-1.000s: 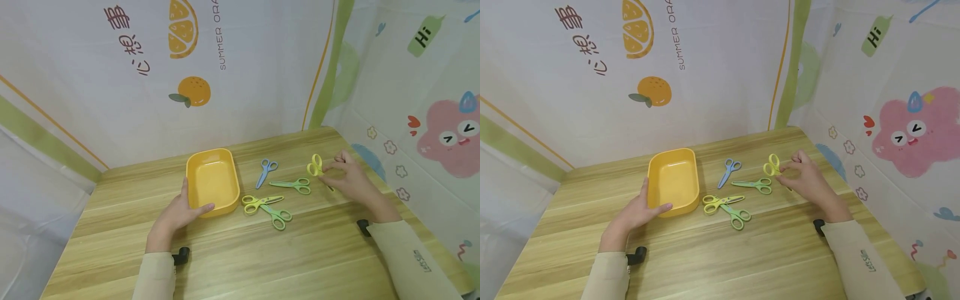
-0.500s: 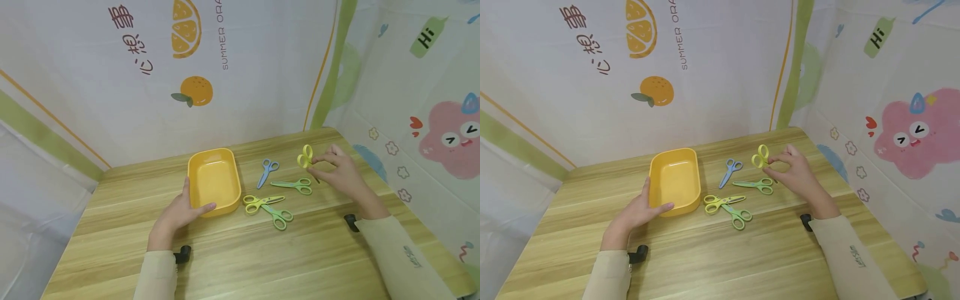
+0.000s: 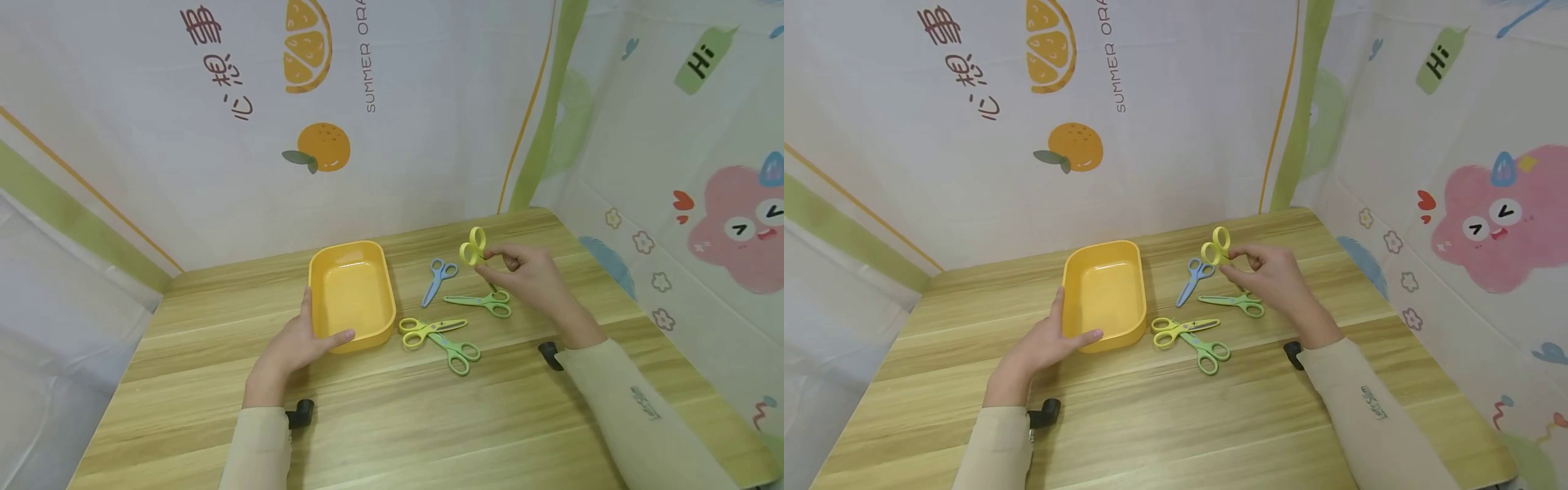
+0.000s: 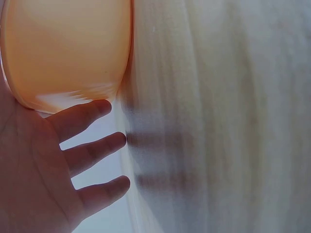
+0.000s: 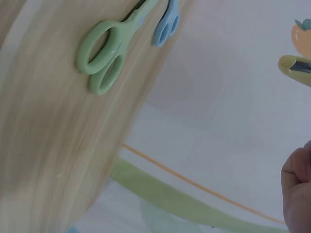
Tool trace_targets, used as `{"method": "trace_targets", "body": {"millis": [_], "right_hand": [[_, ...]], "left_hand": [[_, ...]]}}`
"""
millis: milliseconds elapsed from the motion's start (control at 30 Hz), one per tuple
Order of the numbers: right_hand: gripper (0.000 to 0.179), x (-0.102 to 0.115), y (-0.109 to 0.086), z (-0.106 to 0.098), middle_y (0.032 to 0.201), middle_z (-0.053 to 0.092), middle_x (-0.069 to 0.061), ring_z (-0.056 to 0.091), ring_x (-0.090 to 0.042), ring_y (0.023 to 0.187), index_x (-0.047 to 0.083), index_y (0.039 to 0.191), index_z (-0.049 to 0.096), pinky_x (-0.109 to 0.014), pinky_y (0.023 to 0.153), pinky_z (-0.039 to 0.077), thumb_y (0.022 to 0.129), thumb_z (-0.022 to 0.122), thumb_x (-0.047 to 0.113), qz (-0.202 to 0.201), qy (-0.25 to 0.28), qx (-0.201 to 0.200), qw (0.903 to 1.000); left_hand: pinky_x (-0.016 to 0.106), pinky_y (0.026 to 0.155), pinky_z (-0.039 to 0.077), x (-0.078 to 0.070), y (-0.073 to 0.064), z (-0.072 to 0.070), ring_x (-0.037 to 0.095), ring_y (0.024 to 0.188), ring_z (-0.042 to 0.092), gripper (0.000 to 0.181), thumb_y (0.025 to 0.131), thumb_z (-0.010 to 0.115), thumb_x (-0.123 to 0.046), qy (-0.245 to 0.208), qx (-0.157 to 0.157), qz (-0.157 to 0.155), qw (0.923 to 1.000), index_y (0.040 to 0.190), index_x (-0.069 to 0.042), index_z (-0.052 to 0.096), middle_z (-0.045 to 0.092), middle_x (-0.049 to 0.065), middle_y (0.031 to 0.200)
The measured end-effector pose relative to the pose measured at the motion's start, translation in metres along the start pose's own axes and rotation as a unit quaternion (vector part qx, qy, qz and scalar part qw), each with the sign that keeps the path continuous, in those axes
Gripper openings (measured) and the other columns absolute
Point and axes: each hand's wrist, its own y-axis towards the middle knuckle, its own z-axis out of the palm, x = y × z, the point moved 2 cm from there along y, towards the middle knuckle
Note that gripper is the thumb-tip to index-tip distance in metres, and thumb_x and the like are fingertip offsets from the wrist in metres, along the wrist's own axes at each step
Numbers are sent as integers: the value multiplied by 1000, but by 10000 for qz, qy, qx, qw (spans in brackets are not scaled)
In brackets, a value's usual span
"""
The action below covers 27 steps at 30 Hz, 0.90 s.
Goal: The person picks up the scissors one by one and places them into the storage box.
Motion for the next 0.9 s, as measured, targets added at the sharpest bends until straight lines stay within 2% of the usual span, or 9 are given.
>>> {"method": "trace_targets", "body": {"millis": [133,400,633,900], "right_hand": [[16,4,6,7,61,30,7,25,-4,56,6,102,81,-21,49,23,88,88,11,-173,45,-35,9998],[17,16,17,17,58,34,5,26,-1,52,4,104,81,-18,47,21,90,86,12,-136,274,32,9995],[18,26,29,29,56,33,6,25,-3,51,1,103,81,-19,47,20,88,87,11,-273,745,142,9967],[17,48,46,46,55,35,6,25,-4,51,5,101,83,-21,48,21,89,86,16,-502,672,217,9962]], "left_hand": [[63,115,45,0,0,0,43,142,55,144,82,68,-86,38,1,-7,10000,168,-15,-24,41,33,164],[63,115,46,0,0,0,42,141,56,146,80,68,-88,42,-8,-45,10000,168,-15,-23,42,32,164],[63,115,46,0,3,0,41,140,56,146,80,70,-86,-41,4,9,10000,169,-15,-23,44,31,162],[63,116,45,-2,2,0,42,142,54,145,81,71,-84,-82,7,14,10000,169,-14,-22,41,32,164]]}}
